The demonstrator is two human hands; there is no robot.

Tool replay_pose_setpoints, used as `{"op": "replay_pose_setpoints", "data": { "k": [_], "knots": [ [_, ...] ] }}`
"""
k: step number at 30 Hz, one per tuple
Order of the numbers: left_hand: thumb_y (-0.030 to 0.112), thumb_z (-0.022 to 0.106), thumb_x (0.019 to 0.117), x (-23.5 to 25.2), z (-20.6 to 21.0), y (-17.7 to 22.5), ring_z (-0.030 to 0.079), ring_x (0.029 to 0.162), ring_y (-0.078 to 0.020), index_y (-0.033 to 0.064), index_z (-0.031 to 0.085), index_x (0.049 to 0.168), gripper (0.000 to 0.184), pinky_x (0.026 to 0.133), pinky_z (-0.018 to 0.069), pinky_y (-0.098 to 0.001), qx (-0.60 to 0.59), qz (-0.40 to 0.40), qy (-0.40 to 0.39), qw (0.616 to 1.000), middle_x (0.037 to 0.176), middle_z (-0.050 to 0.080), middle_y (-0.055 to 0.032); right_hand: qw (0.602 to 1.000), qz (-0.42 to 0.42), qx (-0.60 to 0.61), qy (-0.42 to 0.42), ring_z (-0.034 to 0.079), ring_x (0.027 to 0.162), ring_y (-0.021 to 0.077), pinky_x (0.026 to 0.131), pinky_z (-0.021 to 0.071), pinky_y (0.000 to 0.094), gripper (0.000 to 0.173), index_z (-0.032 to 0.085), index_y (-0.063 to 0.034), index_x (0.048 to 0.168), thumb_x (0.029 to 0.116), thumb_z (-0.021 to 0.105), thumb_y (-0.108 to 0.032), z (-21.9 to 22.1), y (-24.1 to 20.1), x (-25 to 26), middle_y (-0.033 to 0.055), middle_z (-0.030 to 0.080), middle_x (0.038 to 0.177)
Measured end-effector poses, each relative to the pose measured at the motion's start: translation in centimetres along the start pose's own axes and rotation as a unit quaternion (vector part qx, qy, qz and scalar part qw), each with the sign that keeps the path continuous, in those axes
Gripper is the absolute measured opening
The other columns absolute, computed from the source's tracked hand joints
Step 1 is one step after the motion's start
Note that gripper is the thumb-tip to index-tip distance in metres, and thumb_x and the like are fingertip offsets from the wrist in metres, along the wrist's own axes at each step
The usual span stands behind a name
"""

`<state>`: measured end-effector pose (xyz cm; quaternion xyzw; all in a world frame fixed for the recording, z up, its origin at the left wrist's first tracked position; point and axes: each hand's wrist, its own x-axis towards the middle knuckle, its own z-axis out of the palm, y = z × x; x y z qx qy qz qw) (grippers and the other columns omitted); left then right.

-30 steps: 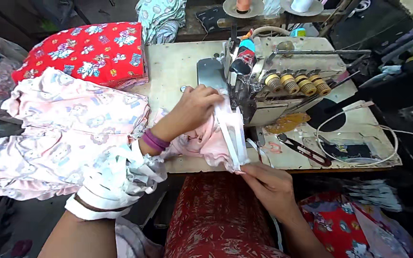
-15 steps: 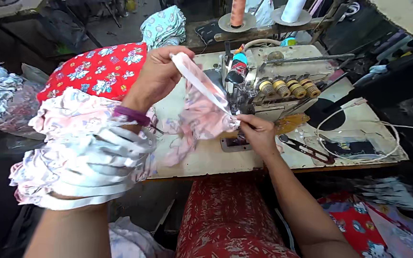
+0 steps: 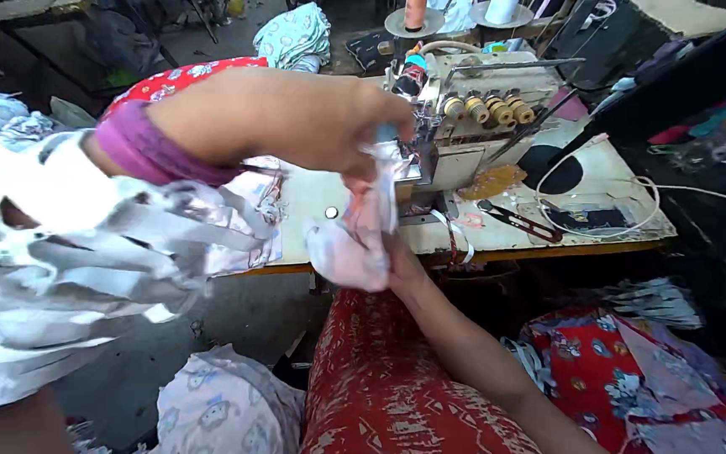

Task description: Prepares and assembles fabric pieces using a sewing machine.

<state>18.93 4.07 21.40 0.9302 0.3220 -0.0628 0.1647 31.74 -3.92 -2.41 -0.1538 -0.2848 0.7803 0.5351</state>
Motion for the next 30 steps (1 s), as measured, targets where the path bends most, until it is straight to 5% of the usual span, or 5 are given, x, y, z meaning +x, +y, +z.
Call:
{"op": "replay_pose_setpoints", "data": {
  "k": [4,11,18,27,30],
  "knots": [
    [0.015,0.075,0.0927,-3.1,0.5,-3.4,0.065,0.068,-0.0177,0.0094,0.074,0.114,0.022,0.069,0.0541,-0.0445,0.015,-0.129,-0.006,0.991,0.076,0.070,-0.0051,0.968,0.122,-0.214,-0.055,0.071,0.095,0.0045,0.087,0.0600,0.0281,0.057,0.055,-0.0051,0.125,0.0740,0.079,-0.012,-6.7,-2.2,-7.1,-0.0048,0.074,0.104],
    [0.013,0.067,0.0957,-2.7,2.9,-4.8,0.056,0.060,0.0039,0.0133,0.077,0.088,0.014,0.057,0.0440,-0.0164,-0.134,-0.064,0.061,0.987,0.070,0.067,0.0080,0.862,0.147,-0.479,0.080,0.069,0.081,0.0049,0.076,0.0592,0.0280,0.038,0.070,-0.0019,0.113,0.0808,0.075,-0.021,-11.5,-6.1,-14.0,0.0012,0.075,0.095],
    [0.018,0.069,0.0935,-4.2,5.7,-4.7,0.066,0.083,0.0049,0.0144,0.078,0.094,0.010,0.073,0.0544,-0.0140,-0.225,0.006,0.182,0.957,0.091,0.074,0.0098,0.757,-0.283,-0.540,0.234,0.065,0.094,-0.0047,0.085,0.0559,0.0155,0.036,0.065,0.0114,0.121,0.0861,0.067,0.001,-7.4,-9.2,-8.4,0.0042,0.071,0.112],
    [0.021,0.060,0.0977,-7.6,10.9,-3.0,0.062,0.071,0.0027,0.0073,0.078,0.096,0.022,0.063,0.0495,-0.0110,-0.109,0.032,0.181,0.977,0.084,0.071,0.0010,0.972,-0.231,0.024,-0.026,0.069,0.081,0.0018,0.073,0.0592,0.0236,0.037,0.065,-0.0214,0.097,0.1104,0.033,-0.031,4.1,-9.4,10.8,-0.0072,0.071,0.085],
    [0.021,0.062,0.0970,-7.6,11.9,-4.1,0.065,0.076,0.0036,0.0063,0.078,0.096,0.022,0.066,0.0521,-0.0120,-0.152,0.000,0.191,0.970,0.089,0.074,0.0002,0.968,-0.102,-0.028,-0.230,0.067,0.106,0.0128,0.093,0.0554,0.0315,0.059,0.049,-0.0110,0.134,0.1098,0.011,-0.049,8.5,-10.0,17.6,0.0030,0.070,0.116]
  ]
}}
